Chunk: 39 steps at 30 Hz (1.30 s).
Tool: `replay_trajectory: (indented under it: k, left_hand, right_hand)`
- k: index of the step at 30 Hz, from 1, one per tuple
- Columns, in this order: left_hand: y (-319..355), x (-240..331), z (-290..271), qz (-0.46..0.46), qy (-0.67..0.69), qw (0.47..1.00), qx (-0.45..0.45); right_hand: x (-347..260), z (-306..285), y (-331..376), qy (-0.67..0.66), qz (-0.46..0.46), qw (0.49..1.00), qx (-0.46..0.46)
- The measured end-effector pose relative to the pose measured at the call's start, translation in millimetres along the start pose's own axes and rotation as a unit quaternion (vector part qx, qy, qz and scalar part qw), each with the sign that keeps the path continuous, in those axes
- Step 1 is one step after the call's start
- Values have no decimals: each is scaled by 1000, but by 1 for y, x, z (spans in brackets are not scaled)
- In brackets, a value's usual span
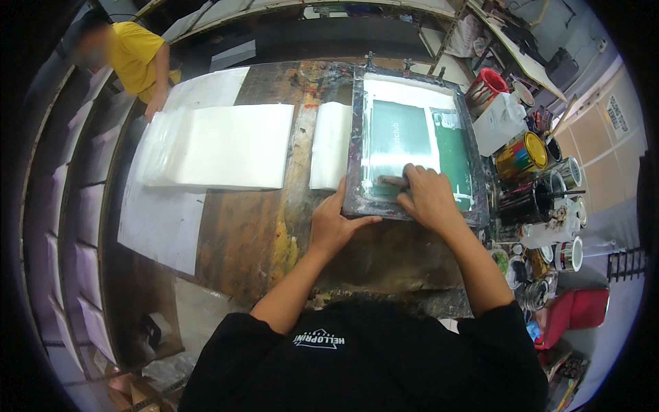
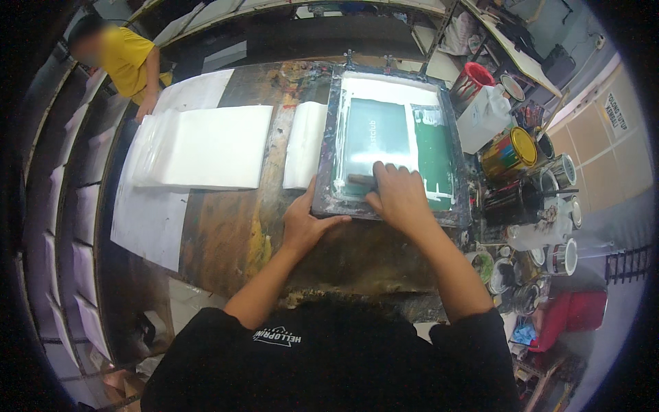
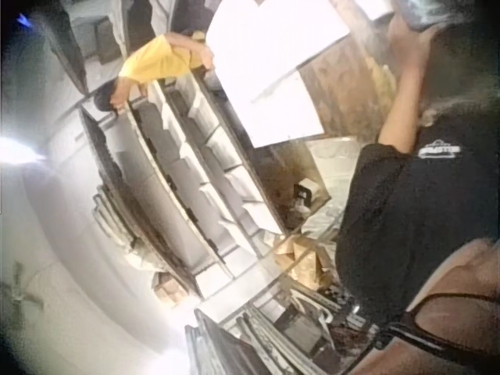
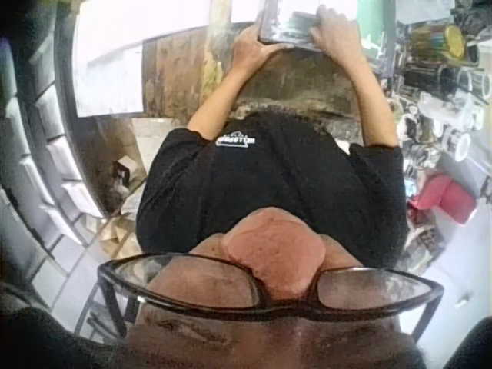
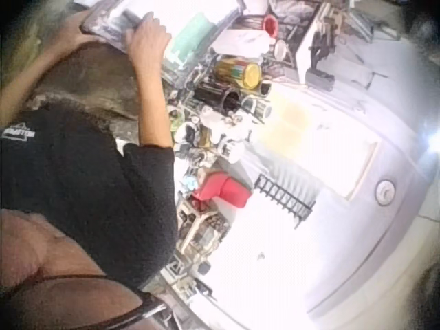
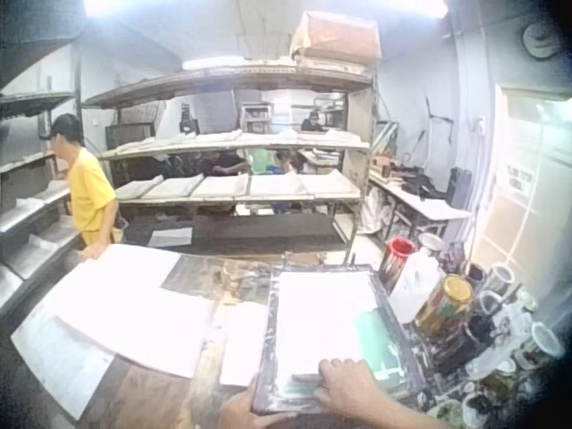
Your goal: The person repeatedly places white paper sheets under a screen printing frame, uses a squeegee to pull ink across the screen, and removes the printed sheets. A coworker in a yellow shirt assists by handling printed sheets nearby.
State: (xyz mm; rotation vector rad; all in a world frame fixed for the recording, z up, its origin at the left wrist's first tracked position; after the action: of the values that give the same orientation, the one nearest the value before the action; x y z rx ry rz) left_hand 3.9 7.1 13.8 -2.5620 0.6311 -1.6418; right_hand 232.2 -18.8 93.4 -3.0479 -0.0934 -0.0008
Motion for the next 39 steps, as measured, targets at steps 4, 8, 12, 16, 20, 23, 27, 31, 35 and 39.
replay_trajectory:
  k: [4, 8, 12, 16, 20, 23, 27, 31, 35, 39]
  left_hand:
    - [-14, 27, 0, 11, 184, 982, 46]
    - [-57, 80, -13, 93, 216, 967, 102]
    - [-83, 74, -32, 113, 125, 981, 98]
    - [-64, -17, -36, 18, -161, 983, 88]
    - [-55, -31, -26, -34, -178, 980, 78]
    - [-61, -11, -26, -2, -203, 975, 95]
    - [-83, 15, -31, 38, -92, 989, 110]
    - [-113, 33, -44, 40, -2, 985, 168]
    - [-121, -18, -106, 11, -66, 977, 202]
    - [-117, -64, -164, -64, -409, 854, 315]
  right_hand:
    - [-18, -46, 13, -18, 13, 996, 88]
    - [-7, -93, -28, 78, -2, 942, 325]
    - [7, -134, -72, 104, 6, 924, 368]
    - [15, -158, -95, 54, 3, 933, 356]
    - [20, -179, -110, 42, 29, 947, 317]
    - [17, -191, -113, 0, 51, 951, 305]
    - [14, -202, -113, -1, 75, 963, 260]
    - [16, -203, -118, 17, 77, 970, 229]
    - [25, -184, -114, 13, 18, 955, 296]
    - [18, -188, -110, 10, 22, 962, 273]
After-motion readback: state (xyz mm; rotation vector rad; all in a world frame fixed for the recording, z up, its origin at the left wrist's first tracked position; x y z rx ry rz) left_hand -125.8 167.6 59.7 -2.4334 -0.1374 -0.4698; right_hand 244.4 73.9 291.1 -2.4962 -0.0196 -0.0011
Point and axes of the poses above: each hand's wrist, its own y-axis away from the middle knuckle, its own z-axis out of the palm, x = y × z, the point moved 1 cm from there along -y, towards the middle knuckle, and after that the axes turned 8 degrees about y, right-handed, at the moved point
